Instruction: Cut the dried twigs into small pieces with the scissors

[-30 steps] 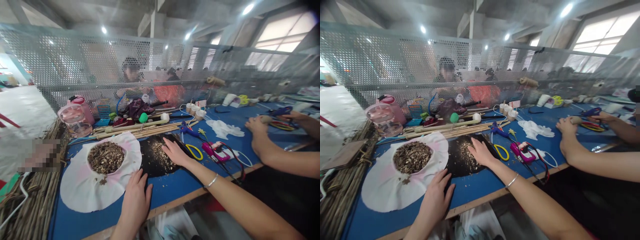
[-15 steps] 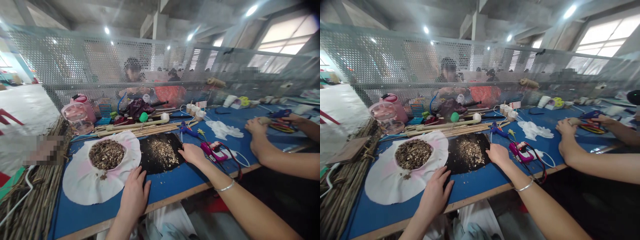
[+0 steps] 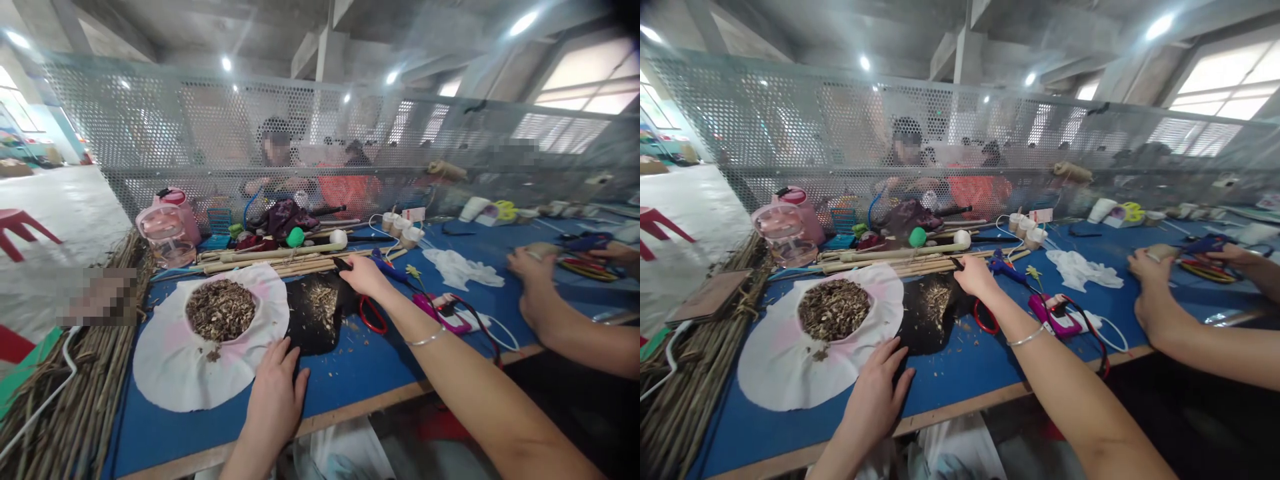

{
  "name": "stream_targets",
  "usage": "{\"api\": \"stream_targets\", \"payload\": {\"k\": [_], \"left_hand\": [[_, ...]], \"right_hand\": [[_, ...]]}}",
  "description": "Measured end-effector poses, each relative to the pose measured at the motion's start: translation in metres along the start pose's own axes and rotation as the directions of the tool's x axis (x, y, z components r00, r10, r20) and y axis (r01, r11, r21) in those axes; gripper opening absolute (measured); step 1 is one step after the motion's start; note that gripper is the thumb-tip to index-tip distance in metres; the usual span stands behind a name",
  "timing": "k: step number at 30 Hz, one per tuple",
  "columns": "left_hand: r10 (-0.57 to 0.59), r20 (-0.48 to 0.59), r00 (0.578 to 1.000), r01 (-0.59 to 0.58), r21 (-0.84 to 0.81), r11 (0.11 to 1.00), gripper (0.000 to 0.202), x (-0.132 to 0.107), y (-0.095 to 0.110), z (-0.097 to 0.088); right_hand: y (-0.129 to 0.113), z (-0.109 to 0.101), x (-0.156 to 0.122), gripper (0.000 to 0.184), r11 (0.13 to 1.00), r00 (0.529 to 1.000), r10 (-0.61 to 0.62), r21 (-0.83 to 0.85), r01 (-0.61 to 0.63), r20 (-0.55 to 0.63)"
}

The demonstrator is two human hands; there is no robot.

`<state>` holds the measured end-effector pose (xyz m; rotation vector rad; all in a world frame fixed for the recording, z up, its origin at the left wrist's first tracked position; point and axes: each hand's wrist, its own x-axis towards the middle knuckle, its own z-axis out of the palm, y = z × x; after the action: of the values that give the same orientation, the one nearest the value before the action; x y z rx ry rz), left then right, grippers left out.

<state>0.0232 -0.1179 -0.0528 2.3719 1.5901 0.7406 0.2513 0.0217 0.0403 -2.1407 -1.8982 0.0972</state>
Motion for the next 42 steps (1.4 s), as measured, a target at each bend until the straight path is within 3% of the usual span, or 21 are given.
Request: {"api": "stream_targets", "payload": {"k": [3,8,10,13,15,18,20,22,24,27,30,33,36,39,42], "left_hand": [[0.004,-0.004,1.000,-0.004,0.002,1.000,0.036,0.000,0.000,0.000],[0.014,-0.004,1.000,-0.014,-0.001,1.000,0.035,0.000,-0.004,0.000],[0.011,-0.009,1.000,-0.011,-0.004,1.000,0.035,0.000,0.002,-0.002],[0.065,0.006,0.998,-0.065,-0.029,0.997,0.034,0.004,0.026,-0.005],[0.152,0.070,0.986,-0.147,-0.070,0.987,0.034,0.009,0.047,-0.004],[0.177,0.141,0.974,-0.167,-0.081,0.983,0.046,0.018,0.066,0.007],[0.154,0.170,0.973,-0.144,-0.068,0.987,0.050,0.021,0.067,0.016],[0.145,0.176,0.974,-0.135,-0.066,0.989,0.049,0.021,0.063,0.024],[0.148,0.158,0.976,-0.137,-0.077,0.988,0.047,0.019,0.059,0.028],[0.170,0.112,0.979,-0.155,-0.134,0.979,0.040,0.016,0.060,0.025],[0.184,0.078,0.980,-0.161,-0.237,0.958,0.026,0.011,0.059,0.006],[0.023,0.121,0.992,0.001,-0.190,0.982,0.021,0.002,0.042,-0.027],[-0.256,0.200,0.946,0.266,-0.023,0.964,0.013,-0.008,0.013,-0.055],[-0.355,0.294,0.888,0.361,0.033,0.932,0.008,-0.014,-0.005,-0.062],[-0.347,0.301,0.888,0.364,-0.001,0.931,0.006,-0.018,-0.008,-0.054]], "right_hand": [[0.016,-0.004,-0.009,0.006,1.000,1.000,0.013,-0.010,-0.013,-0.003],[0.068,-0.002,-0.048,0.017,0.988,0.993,0.098,-0.123,-0.090,0.065],[0.076,0.002,-0.060,0.020,0.984,0.995,0.081,-0.155,-0.089,-0.058],[0.066,0.012,-0.066,0.016,0.985,0.961,-0.173,-0.045,0.168,-0.215],[0.050,0.021,-0.064,0.027,0.945,0.941,-0.312,0.061,0.322,-0.132],[0.025,0.038,-0.057,0.043,0.960,0.960,-0.276,0.068,0.272,0.044],[0.012,0.046,-0.053,0.043,0.964,0.960,-0.264,0.061,0.260,0.087],[0.004,0.049,-0.051,0.043,0.942,0.939,-0.329,0.109,0.318,0.102],[-0.001,0.047,-0.051,0.043,0.919,0.923,-0.375,0.167,0.358,0.084],[-0.001,0.042,-0.054,0.034,0.894,0.909,-0.415,0.169,0.416,-0.039],[0.004,0.040,-0.060,0.044,0.832,0.836,-0.536,0.096,0.547,-0.117],[0.010,0.044,-0.065,0.044,0.811,0.817,-0.553,0.119,0.572,-0.163],[0.015,0.047,-0.065,0.029,0.819,0.849,-0.478,0.235,0.524,-0.224],[0.016,0.049,-0.066,0.025,0.825,0.873,-0.423,0.295,0.482,-0.243],[0.016,0.050,-0.068,0.024,0.824,0.878,-0.406,0.314,0.471,-0.253]]}}
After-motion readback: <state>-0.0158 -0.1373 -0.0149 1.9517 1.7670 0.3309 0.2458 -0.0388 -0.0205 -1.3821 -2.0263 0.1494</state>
